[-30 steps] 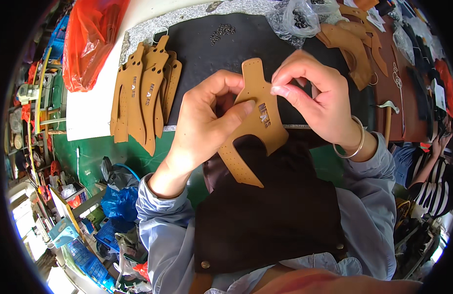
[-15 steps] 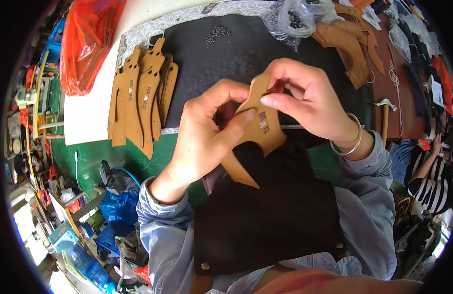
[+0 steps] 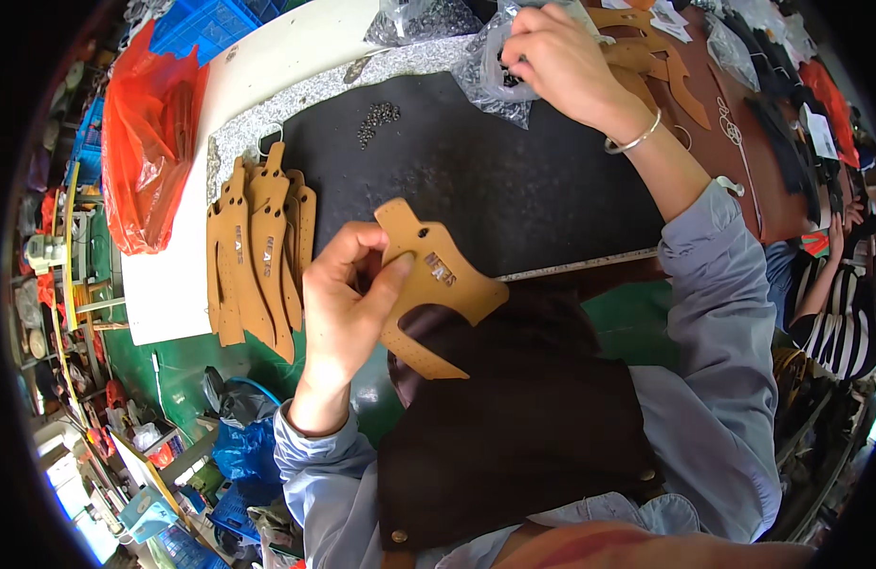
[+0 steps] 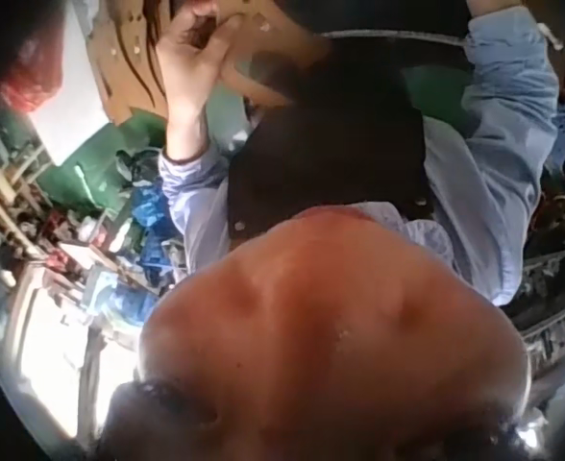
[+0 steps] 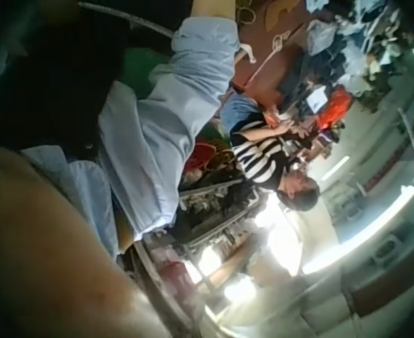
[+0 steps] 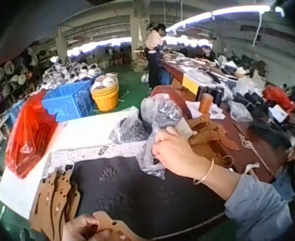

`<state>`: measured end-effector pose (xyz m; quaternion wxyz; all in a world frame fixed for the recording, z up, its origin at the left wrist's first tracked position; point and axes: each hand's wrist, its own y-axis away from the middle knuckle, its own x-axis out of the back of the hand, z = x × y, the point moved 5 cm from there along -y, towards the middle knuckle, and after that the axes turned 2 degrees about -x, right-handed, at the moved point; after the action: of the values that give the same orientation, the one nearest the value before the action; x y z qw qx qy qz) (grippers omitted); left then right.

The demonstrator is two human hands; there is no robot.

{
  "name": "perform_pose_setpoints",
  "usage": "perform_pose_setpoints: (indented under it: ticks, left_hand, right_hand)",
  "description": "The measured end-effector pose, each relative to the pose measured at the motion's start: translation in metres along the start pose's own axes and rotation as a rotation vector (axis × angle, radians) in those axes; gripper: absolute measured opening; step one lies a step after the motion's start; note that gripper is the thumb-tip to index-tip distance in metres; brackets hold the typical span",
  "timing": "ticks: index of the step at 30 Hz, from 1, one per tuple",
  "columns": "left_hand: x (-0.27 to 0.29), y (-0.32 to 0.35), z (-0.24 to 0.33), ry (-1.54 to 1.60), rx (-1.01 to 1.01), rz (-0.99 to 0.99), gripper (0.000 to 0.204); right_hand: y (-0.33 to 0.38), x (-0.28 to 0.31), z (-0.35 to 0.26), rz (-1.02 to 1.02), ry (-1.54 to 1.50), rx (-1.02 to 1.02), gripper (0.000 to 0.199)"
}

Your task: The person retrieves leather pieces from under the table, sorts the leather pieces on the workbench, and inserts small metal studs from a bag into holes on the leather pieces by hand.

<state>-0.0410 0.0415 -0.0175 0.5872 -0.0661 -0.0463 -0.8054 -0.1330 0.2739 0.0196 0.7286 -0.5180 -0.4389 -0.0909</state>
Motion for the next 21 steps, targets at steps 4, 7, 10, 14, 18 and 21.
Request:
perform_pose_setpoints:
  ticks: [4, 7, 10, 14, 18, 21]
  left_hand:
    - [-0.001, 0.0, -0.005, 0.012, -0.015, -0.03, 0.015]
    - [-0.002, -0.001, -0.004, 0.029, -0.018, -0.021, 0.015]
    - [0.0, 0.001, -0.004, 0.034, -0.026, -0.02, 0.015]
    - [-0.002, 0.002, -0.004, 0.048, -0.024, -0.023, 0.015]
    - [-0.001, 0.003, -0.003, -0.039, -0.029, -0.015, 0.015]
    - [-0.001, 0.003, -0.006, 0.0, -0.017, -0.014, 0.016]
  right_hand:
    - [0.012, -0.034, 0.013, -0.189, 0.067, -0.111, 0.003]
    - [0.011, -0.041, 0.017, -0.196, 0.051, -0.104, 0.001]
    - [0.007, -0.035, 0.024, -0.167, -0.107, -0.133, 0.005]
    - [0.008, -0.022, 0.03, -0.117, -0.137, -0.206, 0.009]
    - [0.011, -0.034, 0.007, -0.62, 0.007, -0.17, 0.011]
    - [0.011, -0.044, -0.001, -0.587, 0.187, -0.129, 0.01]
